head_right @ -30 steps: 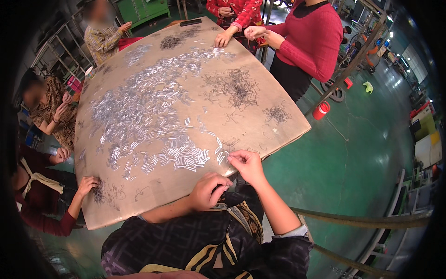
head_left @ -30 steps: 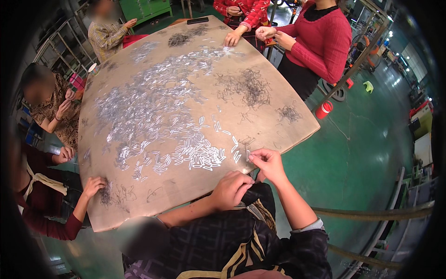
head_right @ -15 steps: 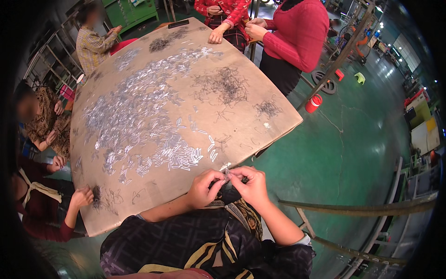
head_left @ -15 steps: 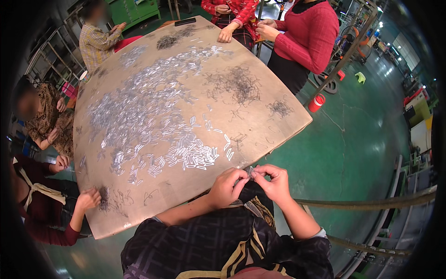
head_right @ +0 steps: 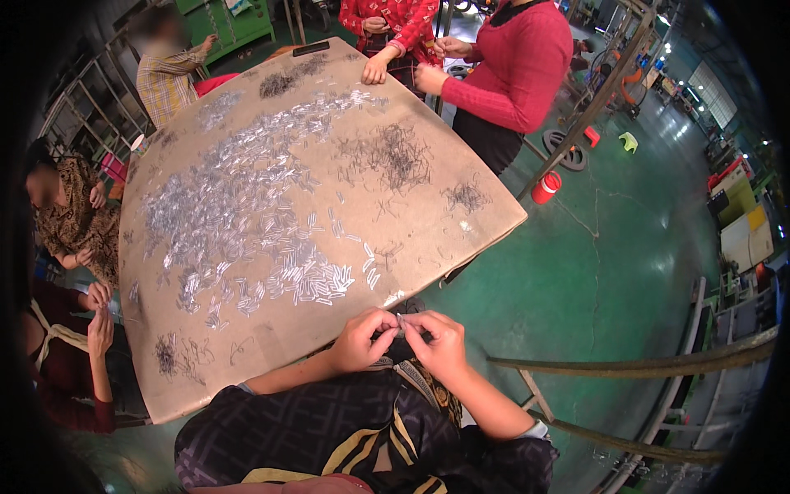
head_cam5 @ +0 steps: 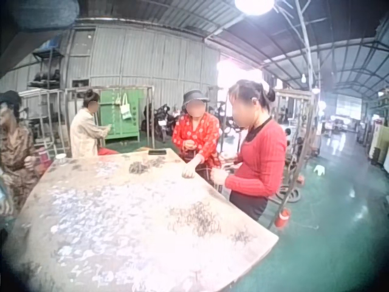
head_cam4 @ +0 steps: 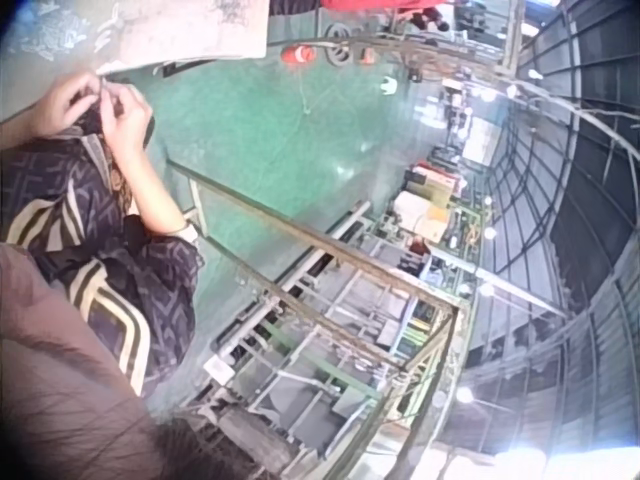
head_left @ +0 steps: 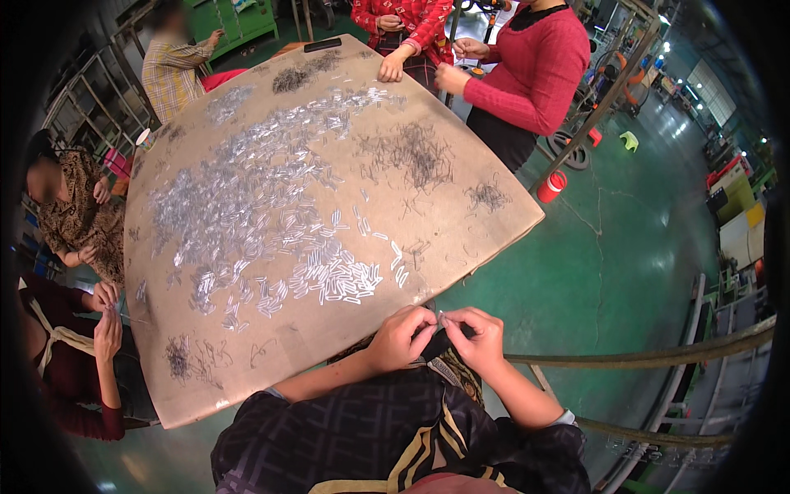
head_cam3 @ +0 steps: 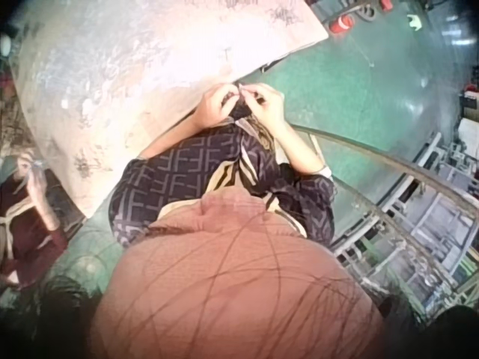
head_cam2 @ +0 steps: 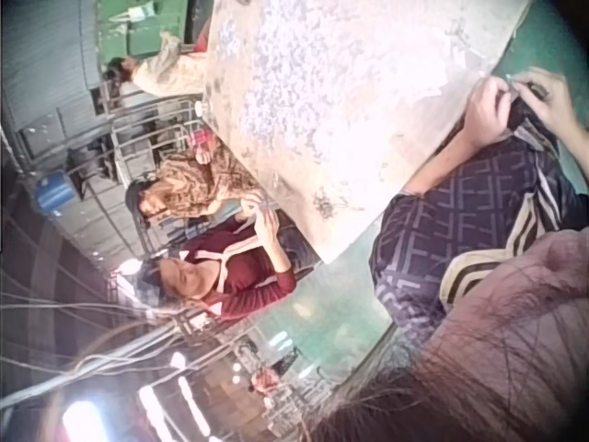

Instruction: The person sits at a large table and sorts small white and dark components by hand, moving them into separate piles. Other workers at the table perform similar sorting actions while the camera wearer continues to organize the items.

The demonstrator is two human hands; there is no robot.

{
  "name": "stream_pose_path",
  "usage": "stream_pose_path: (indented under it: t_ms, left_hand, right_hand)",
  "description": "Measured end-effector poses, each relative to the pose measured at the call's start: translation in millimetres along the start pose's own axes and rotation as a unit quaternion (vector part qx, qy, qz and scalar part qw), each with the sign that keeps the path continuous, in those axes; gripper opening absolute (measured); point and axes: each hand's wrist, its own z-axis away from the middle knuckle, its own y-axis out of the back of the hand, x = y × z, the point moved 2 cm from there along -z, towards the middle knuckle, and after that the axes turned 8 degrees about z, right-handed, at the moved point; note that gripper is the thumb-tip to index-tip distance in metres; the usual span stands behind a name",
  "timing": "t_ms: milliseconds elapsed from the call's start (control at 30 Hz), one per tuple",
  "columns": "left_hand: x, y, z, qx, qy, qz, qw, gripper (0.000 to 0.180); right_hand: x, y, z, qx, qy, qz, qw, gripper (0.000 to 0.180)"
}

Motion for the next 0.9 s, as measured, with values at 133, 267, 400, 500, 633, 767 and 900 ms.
stream_pose_path:
  t_ms: [133,267,400,500,633,767,900]
  left_hand:
    - [-2.4,-0.4,0.6,-0.016,0.02,0.023,0.999,0.015]
    - [-7.4,-1.9,2.8,-0.041,0.043,0.022,0.998,0.017]
    - [-7.3,-0.3,1.5,-0.056,0.071,0.032,0.995,0.017]
    - [-9.0,12.2,-14.3,-0.094,0.054,0.004,0.994,0.018]
    - [-54.1,32.5,-50.6,-0.095,-0.062,-0.211,0.971,0.013]
    - [-96.8,41.1,-80.8,-0.138,-0.143,-0.35,0.916,0.014]
    - [-105.0,42.1,-95.7,-0.248,-0.15,-0.449,0.845,0.021]
  right_hand:
    - [0.3,-2.1,6.3,0.015,-0.005,-0.001,1.0,0.006]
    - [2.6,-2.7,10.2,0.024,0.03,0.014,0.999,0.007]
    - [8.6,-3.5,13.0,0.037,0.043,0.008,0.998,0.009]
    - [16.2,-2.9,16.2,0.042,0.031,0.012,0.999,0.011]
    - [23.6,-0.7,18.7,0.056,0.022,0.017,0.998,0.01]
    - [29.6,-1.0,16.6,0.06,0.023,0.018,0.998,0.009]
    - [37.0,-4.8,17.9,0.067,0.017,0.013,0.998,0.009]
